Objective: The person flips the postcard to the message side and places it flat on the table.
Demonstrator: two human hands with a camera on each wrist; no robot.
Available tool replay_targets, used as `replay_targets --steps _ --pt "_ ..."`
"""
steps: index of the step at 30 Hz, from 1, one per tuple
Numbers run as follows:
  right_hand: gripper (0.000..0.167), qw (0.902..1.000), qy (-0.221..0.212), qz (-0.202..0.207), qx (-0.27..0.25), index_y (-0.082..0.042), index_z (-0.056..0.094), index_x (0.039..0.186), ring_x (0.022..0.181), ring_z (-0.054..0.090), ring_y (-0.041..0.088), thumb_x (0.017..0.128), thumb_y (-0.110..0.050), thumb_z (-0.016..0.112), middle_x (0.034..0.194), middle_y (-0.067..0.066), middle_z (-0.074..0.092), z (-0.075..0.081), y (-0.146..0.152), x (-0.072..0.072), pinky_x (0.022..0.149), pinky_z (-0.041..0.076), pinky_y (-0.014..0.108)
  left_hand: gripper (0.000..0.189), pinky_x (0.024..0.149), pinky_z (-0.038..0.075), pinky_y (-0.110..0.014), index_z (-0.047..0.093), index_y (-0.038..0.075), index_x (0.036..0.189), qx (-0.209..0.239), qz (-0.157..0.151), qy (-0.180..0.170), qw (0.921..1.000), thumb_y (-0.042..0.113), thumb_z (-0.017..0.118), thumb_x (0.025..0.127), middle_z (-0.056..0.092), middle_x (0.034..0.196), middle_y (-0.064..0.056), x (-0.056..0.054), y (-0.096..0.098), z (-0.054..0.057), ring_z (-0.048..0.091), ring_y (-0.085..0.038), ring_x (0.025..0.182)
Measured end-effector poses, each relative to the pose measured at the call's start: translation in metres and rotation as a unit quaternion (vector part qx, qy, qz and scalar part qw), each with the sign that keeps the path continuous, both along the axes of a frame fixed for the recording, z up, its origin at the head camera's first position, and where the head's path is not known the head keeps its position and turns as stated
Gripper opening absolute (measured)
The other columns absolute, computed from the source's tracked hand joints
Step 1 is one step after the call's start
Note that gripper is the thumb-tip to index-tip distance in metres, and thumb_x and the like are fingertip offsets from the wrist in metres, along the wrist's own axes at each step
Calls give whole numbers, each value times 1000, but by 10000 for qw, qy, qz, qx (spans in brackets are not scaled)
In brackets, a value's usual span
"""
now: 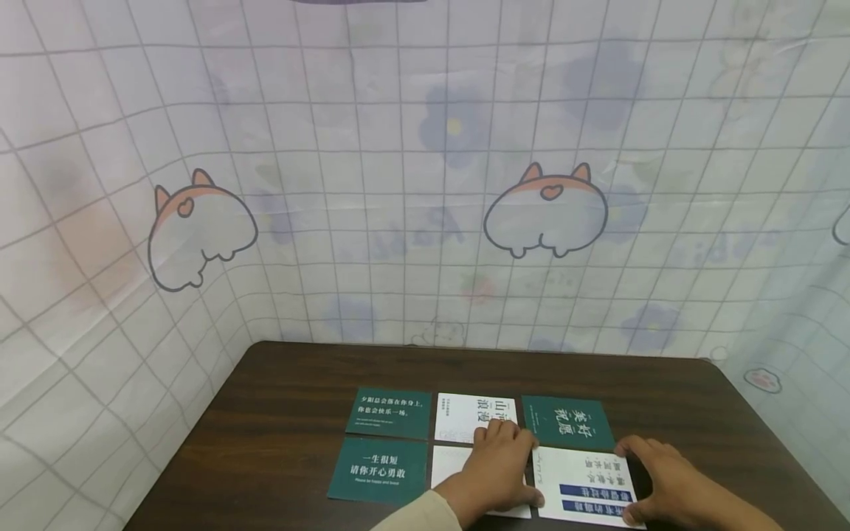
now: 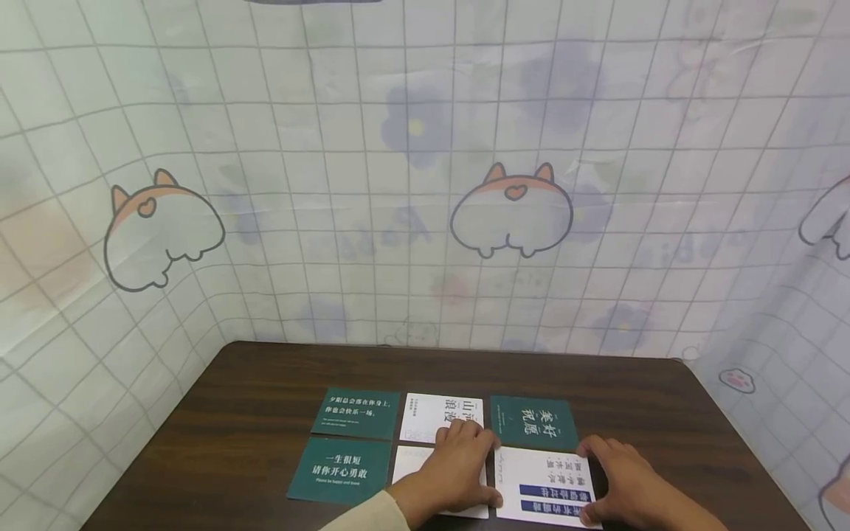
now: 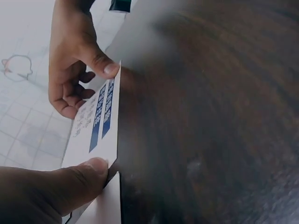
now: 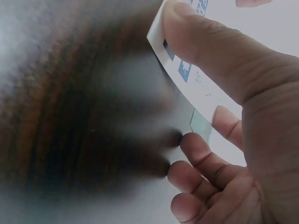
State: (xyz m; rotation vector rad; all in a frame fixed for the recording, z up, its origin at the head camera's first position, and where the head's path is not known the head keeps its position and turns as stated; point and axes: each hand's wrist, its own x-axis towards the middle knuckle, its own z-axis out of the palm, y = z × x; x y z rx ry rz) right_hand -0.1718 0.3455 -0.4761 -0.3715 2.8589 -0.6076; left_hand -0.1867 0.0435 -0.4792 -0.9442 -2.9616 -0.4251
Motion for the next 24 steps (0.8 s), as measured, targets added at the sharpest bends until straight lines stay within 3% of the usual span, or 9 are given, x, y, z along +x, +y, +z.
replay_targets --steps 5,8,11,15,19,24 --pt "82 9962 -487 155 -703 -5 51 124 91 57 26 62 -32 98 99 4 60 -1 2 2 81 50 46 71 83 35 -33 59 24 126 121 -93 300 9994 55 91 70 58 112 11 3 -1 -1 41 -8 100" --pt "81 9914 -836 -8 -1006 -3 46 130 84 59 23 70 -27 95 93 4 59 -1 1 4 71 50 37 71 80 33 -30 60 25 124 262 -67 307 9992 52 93 69 61 110 15 3 0 -3 41 -6 94" --pt "78 9889 -964 -351 -1078 -5 45 133 81 59 23 74 -24 92 91 4 56 -1 -2 7 69 50 36 66 78 31 -29 62 25 123 504 -33 162 9986 47 94 69 59 97 21 1 0 -6 39 -3 87" --pt "70 9875 -942 -413 -1197 -4 46 133 81 59 23 79 -21 88 89 5 54 0 -1 9 69 50 35 55 78 30 -28 65 24 118 793 -35 35 9968 39 93 73 50 81 25 0 0 -8 38 0 81" --pt "61 9872 -893 -332 -1282 -3 47 131 80 59 23 85 -18 84 86 6 54 1 1 10 67 48 34 49 77 30 -27 65 23 116 931 -72 59 9956 35 91 76 49 77 26 -1 -1 -9 38 2 77" --pt "52 9849 -964 -624 -1293 -5 49 130 79 60 24 89 -15 79 86 4 59 2 -1 8 68 50 37 42 79 35 -27 66 21 117 1155 -136 -47 9932 30 87 82 51 74 27 -3 -2 -10 42 5 72"
